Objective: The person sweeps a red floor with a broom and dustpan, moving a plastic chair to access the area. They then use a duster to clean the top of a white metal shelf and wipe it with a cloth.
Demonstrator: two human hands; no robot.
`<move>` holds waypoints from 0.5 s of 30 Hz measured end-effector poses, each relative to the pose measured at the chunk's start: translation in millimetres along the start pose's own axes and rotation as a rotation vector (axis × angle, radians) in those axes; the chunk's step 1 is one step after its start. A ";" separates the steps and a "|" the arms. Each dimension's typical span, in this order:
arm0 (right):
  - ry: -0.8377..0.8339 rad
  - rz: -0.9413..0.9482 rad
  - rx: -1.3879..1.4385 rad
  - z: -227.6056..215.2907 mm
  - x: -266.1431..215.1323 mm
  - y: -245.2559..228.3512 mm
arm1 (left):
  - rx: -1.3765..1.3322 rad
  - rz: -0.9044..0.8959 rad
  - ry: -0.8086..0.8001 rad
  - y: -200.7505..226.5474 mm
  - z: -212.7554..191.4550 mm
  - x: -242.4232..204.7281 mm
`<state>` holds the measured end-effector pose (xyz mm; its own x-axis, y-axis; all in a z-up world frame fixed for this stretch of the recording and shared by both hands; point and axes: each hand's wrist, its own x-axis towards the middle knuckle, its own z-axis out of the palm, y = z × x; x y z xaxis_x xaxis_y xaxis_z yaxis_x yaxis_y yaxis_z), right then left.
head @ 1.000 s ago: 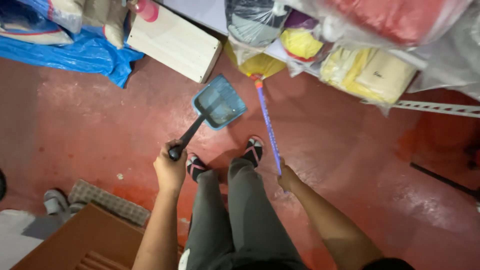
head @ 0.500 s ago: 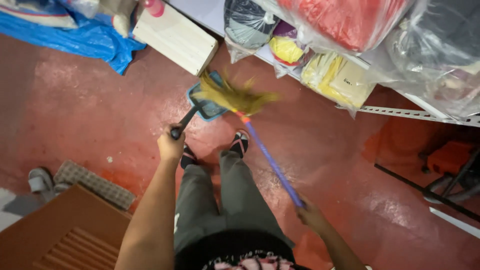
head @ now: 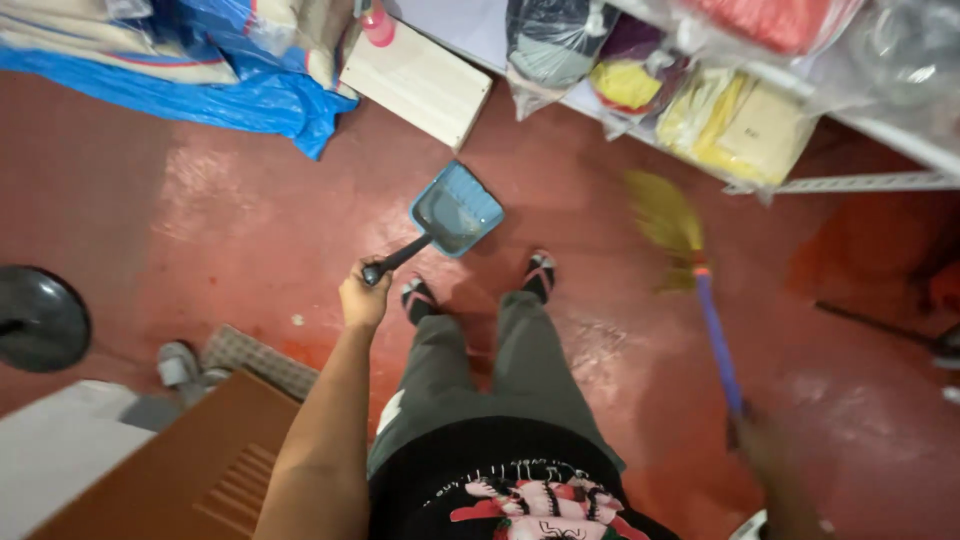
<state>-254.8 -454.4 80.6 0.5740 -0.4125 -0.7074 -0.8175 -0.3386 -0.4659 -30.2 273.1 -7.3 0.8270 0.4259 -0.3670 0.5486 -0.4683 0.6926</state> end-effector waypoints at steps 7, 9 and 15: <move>-0.065 -0.083 -0.571 131.9 154.6 40.0 | 0.172 -0.019 -0.076 -10.6 -64.2 45.3; -0.173 -0.353 -0.927 214.9 164.6 7.7 | 0.180 0.009 -0.111 -19.1 -62.6 62.6; -0.133 0.101 0.073 436.4 1.7 -172.1 | 0.296 0.061 -0.115 -54.2 -36.6 102.6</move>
<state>-133.8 -27.7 -72.4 0.4813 -0.3245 -0.8143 -0.8748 -0.2366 -0.4228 20.4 370.5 -59.7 0.8589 0.3075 -0.4096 0.4953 -0.7024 0.5113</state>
